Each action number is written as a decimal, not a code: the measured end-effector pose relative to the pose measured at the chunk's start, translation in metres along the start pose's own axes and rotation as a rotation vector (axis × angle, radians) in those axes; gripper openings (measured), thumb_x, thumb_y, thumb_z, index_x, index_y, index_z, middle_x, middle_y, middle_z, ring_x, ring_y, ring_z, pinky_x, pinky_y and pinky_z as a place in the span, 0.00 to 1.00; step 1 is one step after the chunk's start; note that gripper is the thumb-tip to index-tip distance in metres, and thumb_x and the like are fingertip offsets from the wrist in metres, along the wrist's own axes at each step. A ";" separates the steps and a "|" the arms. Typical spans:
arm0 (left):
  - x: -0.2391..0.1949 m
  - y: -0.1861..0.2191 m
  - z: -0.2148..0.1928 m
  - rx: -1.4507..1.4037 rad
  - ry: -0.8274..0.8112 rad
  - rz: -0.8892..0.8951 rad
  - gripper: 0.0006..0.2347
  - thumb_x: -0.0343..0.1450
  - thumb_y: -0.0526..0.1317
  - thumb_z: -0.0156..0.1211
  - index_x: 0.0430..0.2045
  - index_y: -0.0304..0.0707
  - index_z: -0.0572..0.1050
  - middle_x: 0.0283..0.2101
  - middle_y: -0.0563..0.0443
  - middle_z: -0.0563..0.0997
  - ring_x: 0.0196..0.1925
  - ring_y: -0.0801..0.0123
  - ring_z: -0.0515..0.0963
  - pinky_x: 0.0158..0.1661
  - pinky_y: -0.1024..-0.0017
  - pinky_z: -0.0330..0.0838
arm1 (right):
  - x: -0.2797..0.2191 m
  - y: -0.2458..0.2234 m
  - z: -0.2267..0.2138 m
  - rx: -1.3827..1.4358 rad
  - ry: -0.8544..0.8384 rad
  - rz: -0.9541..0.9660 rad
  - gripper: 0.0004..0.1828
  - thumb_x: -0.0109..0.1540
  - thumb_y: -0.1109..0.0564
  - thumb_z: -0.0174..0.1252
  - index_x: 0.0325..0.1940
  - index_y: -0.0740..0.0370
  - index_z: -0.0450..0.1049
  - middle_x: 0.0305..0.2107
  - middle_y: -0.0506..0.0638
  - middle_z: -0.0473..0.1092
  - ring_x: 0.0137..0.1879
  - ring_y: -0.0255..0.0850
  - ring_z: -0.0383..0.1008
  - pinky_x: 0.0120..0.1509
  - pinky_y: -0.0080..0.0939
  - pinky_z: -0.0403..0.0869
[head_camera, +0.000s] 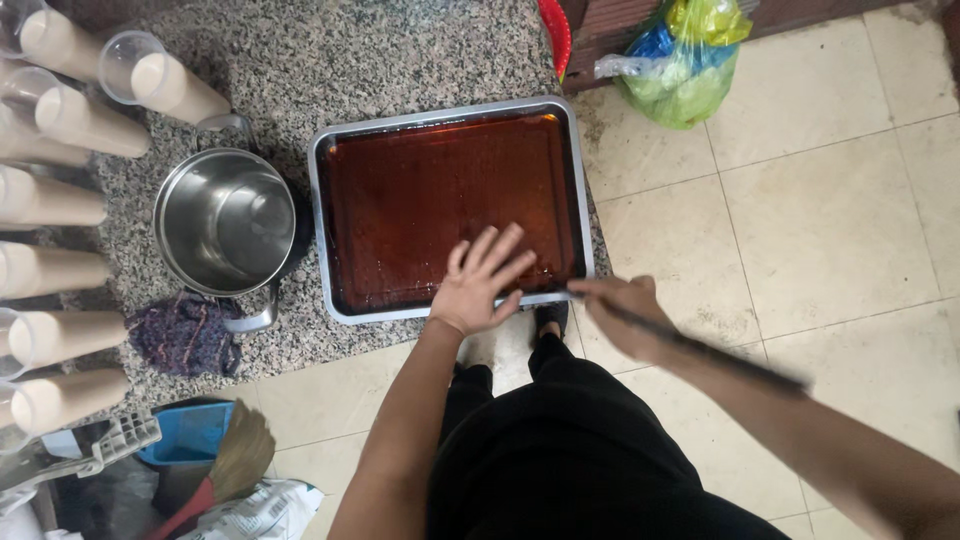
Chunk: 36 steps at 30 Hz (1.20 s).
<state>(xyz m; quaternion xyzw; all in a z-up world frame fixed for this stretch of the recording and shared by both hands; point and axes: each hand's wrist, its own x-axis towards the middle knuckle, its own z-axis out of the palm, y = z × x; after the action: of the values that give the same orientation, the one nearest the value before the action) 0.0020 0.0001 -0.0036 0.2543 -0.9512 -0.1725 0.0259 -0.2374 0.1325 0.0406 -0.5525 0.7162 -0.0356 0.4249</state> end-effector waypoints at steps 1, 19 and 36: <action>-0.001 0.001 0.002 0.041 -0.021 0.044 0.26 0.72 0.53 0.50 0.68 0.62 0.63 0.77 0.55 0.47 0.77 0.55 0.49 0.68 0.44 0.43 | 0.010 0.003 -0.007 0.007 -0.008 0.018 0.32 0.69 0.39 0.26 0.75 0.40 0.62 0.59 0.46 0.70 0.63 0.39 0.68 0.70 0.50 0.51; -0.004 0.000 0.016 0.103 -0.070 0.161 0.21 0.76 0.50 0.45 0.66 0.65 0.67 0.77 0.61 0.54 0.77 0.60 0.53 0.71 0.48 0.43 | 0.015 0.012 -0.014 0.104 0.107 0.187 0.25 0.73 0.42 0.35 0.68 0.42 0.71 0.35 0.55 0.76 0.39 0.46 0.78 0.58 0.47 0.73; 0.024 0.026 0.021 0.096 -0.155 0.296 0.22 0.77 0.50 0.44 0.68 0.52 0.66 0.75 0.63 0.58 0.79 0.68 0.50 0.73 0.52 0.43 | -0.012 0.008 -0.002 0.096 0.412 -0.130 0.20 0.69 0.52 0.46 0.64 0.53 0.72 0.45 0.50 0.79 0.51 0.41 0.76 0.59 0.49 0.58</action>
<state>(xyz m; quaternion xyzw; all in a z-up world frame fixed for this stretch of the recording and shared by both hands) -0.0340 0.0158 -0.0151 0.0984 -0.9846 -0.1404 -0.0345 -0.2444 0.1449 0.0448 -0.5578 0.7481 -0.2091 0.2923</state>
